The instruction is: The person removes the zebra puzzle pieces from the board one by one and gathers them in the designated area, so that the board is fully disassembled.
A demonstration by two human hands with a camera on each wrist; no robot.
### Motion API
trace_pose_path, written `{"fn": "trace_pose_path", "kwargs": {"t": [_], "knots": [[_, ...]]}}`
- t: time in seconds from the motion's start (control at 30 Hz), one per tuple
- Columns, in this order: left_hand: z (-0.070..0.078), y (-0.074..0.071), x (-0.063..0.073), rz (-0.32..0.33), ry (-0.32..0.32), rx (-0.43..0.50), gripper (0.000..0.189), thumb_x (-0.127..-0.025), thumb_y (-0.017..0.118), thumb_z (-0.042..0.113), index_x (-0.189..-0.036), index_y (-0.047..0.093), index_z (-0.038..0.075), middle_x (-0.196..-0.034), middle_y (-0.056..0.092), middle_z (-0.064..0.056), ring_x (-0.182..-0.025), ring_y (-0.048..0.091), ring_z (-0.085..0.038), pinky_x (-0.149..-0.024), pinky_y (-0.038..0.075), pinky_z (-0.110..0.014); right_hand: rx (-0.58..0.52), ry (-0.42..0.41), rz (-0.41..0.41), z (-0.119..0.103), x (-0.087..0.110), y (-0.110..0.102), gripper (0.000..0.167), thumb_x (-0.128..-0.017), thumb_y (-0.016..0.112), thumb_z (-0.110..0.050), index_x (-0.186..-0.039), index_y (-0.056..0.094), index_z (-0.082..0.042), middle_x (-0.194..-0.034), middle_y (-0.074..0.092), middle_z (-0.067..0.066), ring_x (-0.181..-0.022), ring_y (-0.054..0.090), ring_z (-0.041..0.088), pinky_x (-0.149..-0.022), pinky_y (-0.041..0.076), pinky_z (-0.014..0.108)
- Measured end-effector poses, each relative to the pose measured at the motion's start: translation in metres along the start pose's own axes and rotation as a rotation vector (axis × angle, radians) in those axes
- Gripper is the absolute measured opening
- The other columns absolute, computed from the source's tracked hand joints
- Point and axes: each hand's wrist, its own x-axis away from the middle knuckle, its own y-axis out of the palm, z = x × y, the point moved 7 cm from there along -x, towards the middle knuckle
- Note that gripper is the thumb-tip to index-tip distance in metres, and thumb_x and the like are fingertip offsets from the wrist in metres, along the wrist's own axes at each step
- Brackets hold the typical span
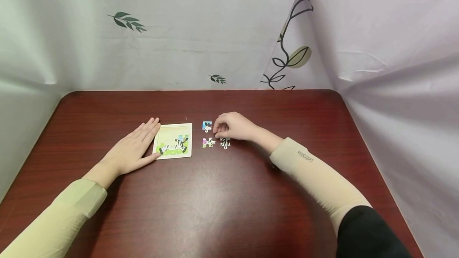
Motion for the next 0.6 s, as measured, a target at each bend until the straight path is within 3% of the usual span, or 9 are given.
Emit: {"fn": "trace_pose_path", "kwargs": {"t": [0.6], "knots": [[0.002, -0.001, 0.0, -0.009, -0.007, -0.003, 0.093, -0.1, 0.067, 0.045, -0.165, 0.025, -0.007, -0.173, 0.026, -0.027, -0.164, 0.023, -0.038, -0.134, -0.007, -0.02, -0.008, -0.04, -0.038, -0.046, -0.05, 0.024, 0.01, -0.094, 0.081, -0.013, -0.103, 0.078, -0.008, -0.101, 0.072, 0.004, -0.089, 0.069, 0.011, -0.079, 0.052, 0.009]]}}
